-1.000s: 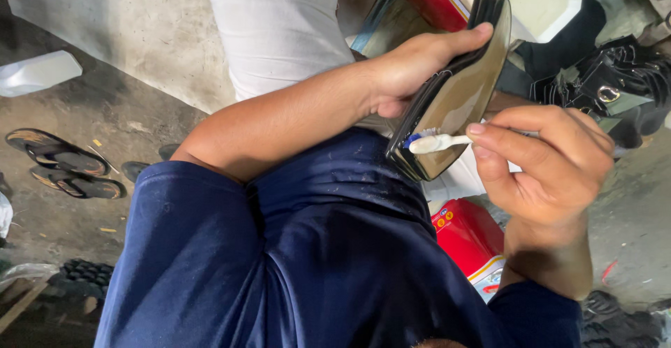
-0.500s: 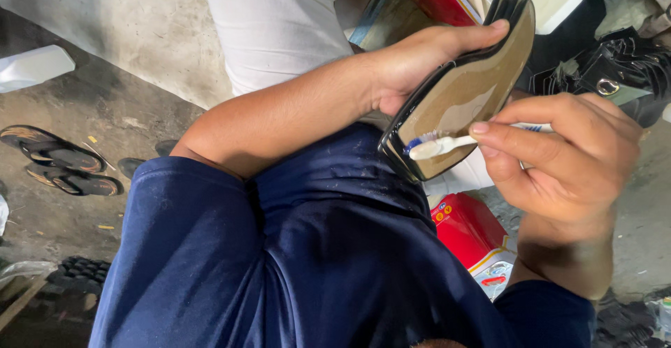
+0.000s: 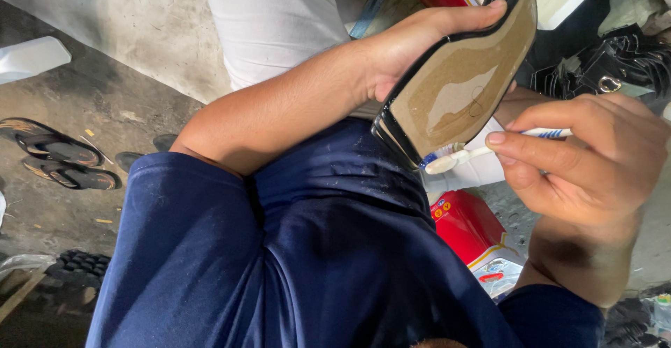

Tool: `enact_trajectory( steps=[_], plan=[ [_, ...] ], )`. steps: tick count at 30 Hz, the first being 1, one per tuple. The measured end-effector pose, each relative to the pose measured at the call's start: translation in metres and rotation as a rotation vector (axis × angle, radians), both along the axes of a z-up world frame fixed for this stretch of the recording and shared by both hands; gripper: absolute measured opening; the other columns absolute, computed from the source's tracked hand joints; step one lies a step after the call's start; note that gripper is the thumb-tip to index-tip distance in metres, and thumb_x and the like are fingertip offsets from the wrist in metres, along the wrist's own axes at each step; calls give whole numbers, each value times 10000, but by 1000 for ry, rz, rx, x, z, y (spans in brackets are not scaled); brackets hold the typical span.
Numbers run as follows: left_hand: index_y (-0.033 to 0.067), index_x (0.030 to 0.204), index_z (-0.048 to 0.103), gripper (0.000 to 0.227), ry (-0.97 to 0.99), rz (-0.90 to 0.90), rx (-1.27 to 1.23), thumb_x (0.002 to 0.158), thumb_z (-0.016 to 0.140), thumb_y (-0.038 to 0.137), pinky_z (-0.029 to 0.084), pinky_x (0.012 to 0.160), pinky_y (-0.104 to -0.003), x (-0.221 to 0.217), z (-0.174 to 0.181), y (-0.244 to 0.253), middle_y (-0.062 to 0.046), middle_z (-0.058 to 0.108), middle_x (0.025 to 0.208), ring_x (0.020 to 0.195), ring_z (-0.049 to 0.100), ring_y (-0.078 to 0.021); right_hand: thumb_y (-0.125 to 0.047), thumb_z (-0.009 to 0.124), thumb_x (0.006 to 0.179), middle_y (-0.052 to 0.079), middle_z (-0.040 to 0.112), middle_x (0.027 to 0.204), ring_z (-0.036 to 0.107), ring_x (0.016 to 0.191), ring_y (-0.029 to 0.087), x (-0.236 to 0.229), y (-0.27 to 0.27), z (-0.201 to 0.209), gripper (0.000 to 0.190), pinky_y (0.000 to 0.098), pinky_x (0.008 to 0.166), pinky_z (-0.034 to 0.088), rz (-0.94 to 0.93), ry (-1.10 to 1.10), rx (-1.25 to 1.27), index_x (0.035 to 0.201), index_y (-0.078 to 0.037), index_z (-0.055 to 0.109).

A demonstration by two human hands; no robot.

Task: The person sits on the floor and applies a white adhesive to the sole of a black sandal using a toothbrush. They repeatedly dip the brush into a container and spread the glue across the sole surface.

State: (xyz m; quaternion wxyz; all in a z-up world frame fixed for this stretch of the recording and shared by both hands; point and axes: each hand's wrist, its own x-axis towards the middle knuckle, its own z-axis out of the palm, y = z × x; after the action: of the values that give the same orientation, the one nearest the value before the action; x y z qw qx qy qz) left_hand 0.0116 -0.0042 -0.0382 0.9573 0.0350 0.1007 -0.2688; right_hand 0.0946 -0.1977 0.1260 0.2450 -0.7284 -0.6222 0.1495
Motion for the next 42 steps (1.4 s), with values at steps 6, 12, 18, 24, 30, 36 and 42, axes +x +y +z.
enact_trajectory(
  steps=[6, 12, 18, 24, 30, 36, 42],
  plan=[
    [-54, 1222, 691, 543, 4, -13, -106, 986, 655, 434, 611, 861, -374, -4, 11, 6, -214, 745, 1121, 953, 748, -258, -115, 765, 877, 102, 704, 977, 646, 741, 228, 21, -13, -11, 145, 317, 634, 469, 18, 126, 47, 1019, -88, 758],
    [-31, 1237, 702, 507, 84, 69, -4, 1018, 676, 425, 618, 862, -375, -7, 27, 9, -190, 754, 1108, 950, 746, -244, -30, 761, 1067, 136, 728, 1108, 614, 833, 212, -15, -43, -20, 151, 283, 724, 481, -461, 66, -29, 1217, -21, 748],
    [-33, 1329, 637, 637, -129, 401, 206, 1100, 487, 542, 582, 903, -358, -4, 18, 16, -169, 718, 1172, 1036, 715, -240, 38, 778, 887, 134, 681, 947, 663, 836, 281, -43, -16, -32, 169, 386, 701, 535, -286, 18, 133, 1032, -19, 714],
    [26, 1427, 515, 588, -157, 369, 496, 1110, 450, 517, 569, 1009, -350, -18, 13, 3, -164, 678, 1294, 1156, 686, -223, 101, 750, 1046, 118, 674, 1028, 691, 868, 235, -18, 2, -52, 161, 333, 724, 549, -493, -39, 182, 1173, 15, 703],
    [-15, 1381, 583, 651, -70, 390, 415, 1104, 427, 553, 600, 948, -399, -9, -4, 19, -181, 690, 1241, 1073, 711, -276, -18, 813, 964, 107, 675, 970, 663, 777, 263, -40, -8, -51, 111, 385, 668, 514, -360, -64, 192, 1064, -47, 773],
    [34, 1405, 585, 656, 23, -88, 78, 1045, 463, 569, 603, 827, -378, -5, 6, 37, -187, 710, 1202, 984, 726, -280, -240, 818, 849, 145, 652, 1047, 643, 950, 301, -20, -32, -24, 376, 457, 861, 516, -467, 7, 146, 1096, 0, 666],
    [47, 1383, 615, 586, 215, -539, 212, 1040, 515, 511, 597, 779, -385, -28, 7, 38, -157, 725, 1157, 957, 711, -259, -238, 823, 755, 160, 667, 1243, 648, 1154, 309, -1, -16, -24, 381, 500, 1041, 388, -156, -269, -11, 967, -61, 561]
  ],
)
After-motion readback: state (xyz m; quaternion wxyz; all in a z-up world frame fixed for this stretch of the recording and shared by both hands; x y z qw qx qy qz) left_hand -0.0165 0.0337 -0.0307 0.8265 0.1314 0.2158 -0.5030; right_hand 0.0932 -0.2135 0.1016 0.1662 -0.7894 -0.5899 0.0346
